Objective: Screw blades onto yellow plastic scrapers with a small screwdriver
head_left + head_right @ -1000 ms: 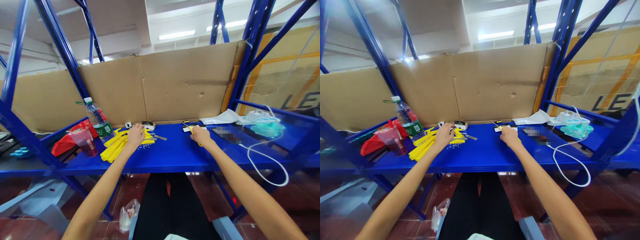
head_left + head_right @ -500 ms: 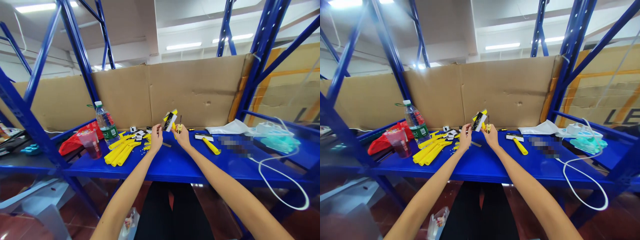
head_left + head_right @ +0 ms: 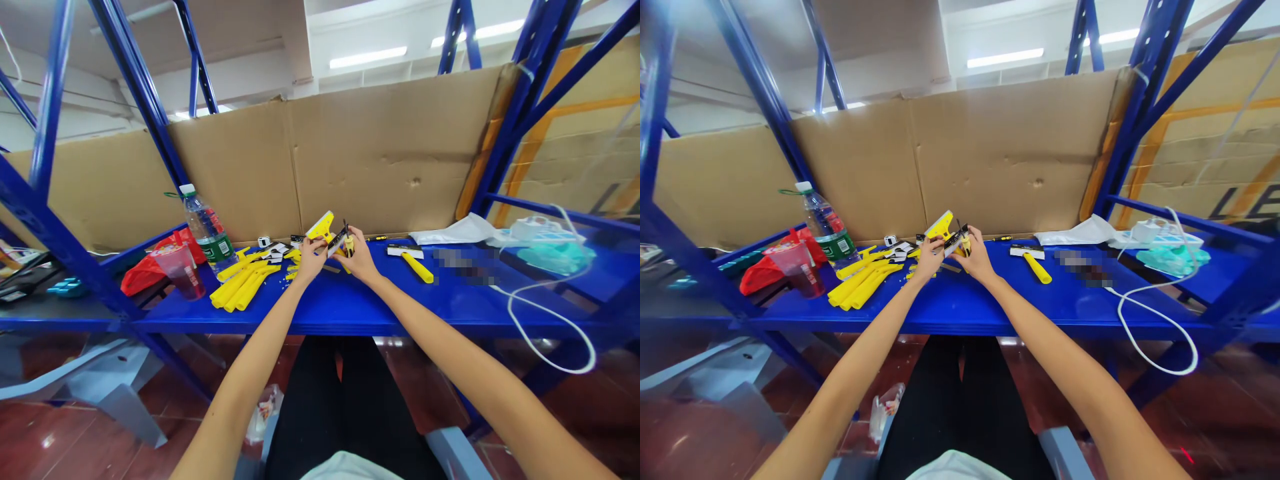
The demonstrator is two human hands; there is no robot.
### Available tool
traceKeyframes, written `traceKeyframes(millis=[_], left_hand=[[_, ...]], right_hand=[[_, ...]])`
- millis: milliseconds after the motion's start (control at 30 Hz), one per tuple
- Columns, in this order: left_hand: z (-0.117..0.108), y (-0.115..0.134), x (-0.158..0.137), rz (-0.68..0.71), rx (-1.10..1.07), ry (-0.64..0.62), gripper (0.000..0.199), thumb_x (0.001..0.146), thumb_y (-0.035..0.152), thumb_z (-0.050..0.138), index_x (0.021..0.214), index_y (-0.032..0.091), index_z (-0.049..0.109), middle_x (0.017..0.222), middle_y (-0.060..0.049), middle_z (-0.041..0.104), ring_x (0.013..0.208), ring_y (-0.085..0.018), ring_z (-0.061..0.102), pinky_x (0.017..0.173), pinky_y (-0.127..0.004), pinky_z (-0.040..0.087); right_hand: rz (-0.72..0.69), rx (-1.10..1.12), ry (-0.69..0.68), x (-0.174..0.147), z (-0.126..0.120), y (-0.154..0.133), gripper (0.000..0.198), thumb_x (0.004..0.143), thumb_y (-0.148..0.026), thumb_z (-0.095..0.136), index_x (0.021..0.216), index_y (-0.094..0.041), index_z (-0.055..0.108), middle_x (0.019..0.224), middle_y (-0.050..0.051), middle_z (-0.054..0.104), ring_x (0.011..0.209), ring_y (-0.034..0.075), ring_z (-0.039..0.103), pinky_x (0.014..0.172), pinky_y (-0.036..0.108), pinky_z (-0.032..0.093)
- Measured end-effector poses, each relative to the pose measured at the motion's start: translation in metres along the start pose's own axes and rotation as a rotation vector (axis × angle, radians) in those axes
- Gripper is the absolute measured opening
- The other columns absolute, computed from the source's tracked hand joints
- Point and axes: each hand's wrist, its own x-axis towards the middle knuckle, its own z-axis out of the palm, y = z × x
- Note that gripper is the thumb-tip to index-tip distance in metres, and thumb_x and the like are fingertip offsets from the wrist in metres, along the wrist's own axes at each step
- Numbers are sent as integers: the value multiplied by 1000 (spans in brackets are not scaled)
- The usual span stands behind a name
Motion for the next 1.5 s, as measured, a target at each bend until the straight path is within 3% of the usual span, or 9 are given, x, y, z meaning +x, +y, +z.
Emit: traceKeyframes(millis=[167,333,433,700,900,1033,1200,1333,1500], left_hand=[[0,2,7,-52,-135,-54,15,82,32,87,84,19,80,107,-10,72,113,-27,65,113,-44,48],[-1,7,4,-146,-243,-41,37,98,55,69,87,19,71,84,-4,65,82,-20,62,81,-32,53],[-1,11,0,-164,-274,-30,42,99,60,68,90,19,69,83,-3,65,79,-19,61,77,-30,52],[-8,22,0,-86,-300,81,49,100,67,65,110,20,72,118,-11,76,115,-25,69,104,-37,52],[-20,31,6,-81,-299,243,68,104,81,45,133,21,61,115,-15,78,112,-25,74,101,-40,58],[-37,42,6,-62,-341,333,72,103,80,48,142,21,61,108,-12,77,106,-25,74,97,-39,59],[-67,55,-33,-117,-354,330,69,104,75,55,146,22,64,104,-10,74,100,-23,73,89,-34,59],[-85,64,-80,-245,-349,245,70,102,77,55,147,24,62,97,-7,70,85,-22,71,80,-36,61],[-92,68,-99,-427,-482,288,67,95,78,65,133,24,63,84,-1,62,65,-15,60,56,-27,50]], right_hand=[[2,-22,-1,1,-6,-12,55,77,-65,88,89,-26,52,115,12,67,105,30,64,98,46,55],[184,-20,79,3,-10,-22,49,96,-71,66,85,-26,49,77,-2,58,69,18,50,73,34,47],[206,-17,103,6,-13,-24,51,97,-75,62,86,-26,49,77,-1,61,69,19,52,71,34,45],[227,-121,10,7,-19,-27,56,98,-82,55,87,-28,45,74,1,64,67,21,56,69,35,44],[210,-178,-6,7,-18,-20,55,98,-81,53,86,-28,43,74,3,65,66,22,57,68,36,43],[234,-192,42,6,-19,-15,50,97,-76,56,87,-29,44,77,5,67,69,25,60,70,37,44],[315,-117,80,3,-18,-9,38,93,-62,64,87,-28,49,80,5,67,74,27,62,75,40,47],[372,-3,57,19,9,-4,31,91,-53,66,88,-28,49,78,3,65,69,26,66,72,41,52],[399,165,-89,67,86,-11,24,90,-41,70,92,-26,51,89,4,71,72,22,72,70,36,58]])
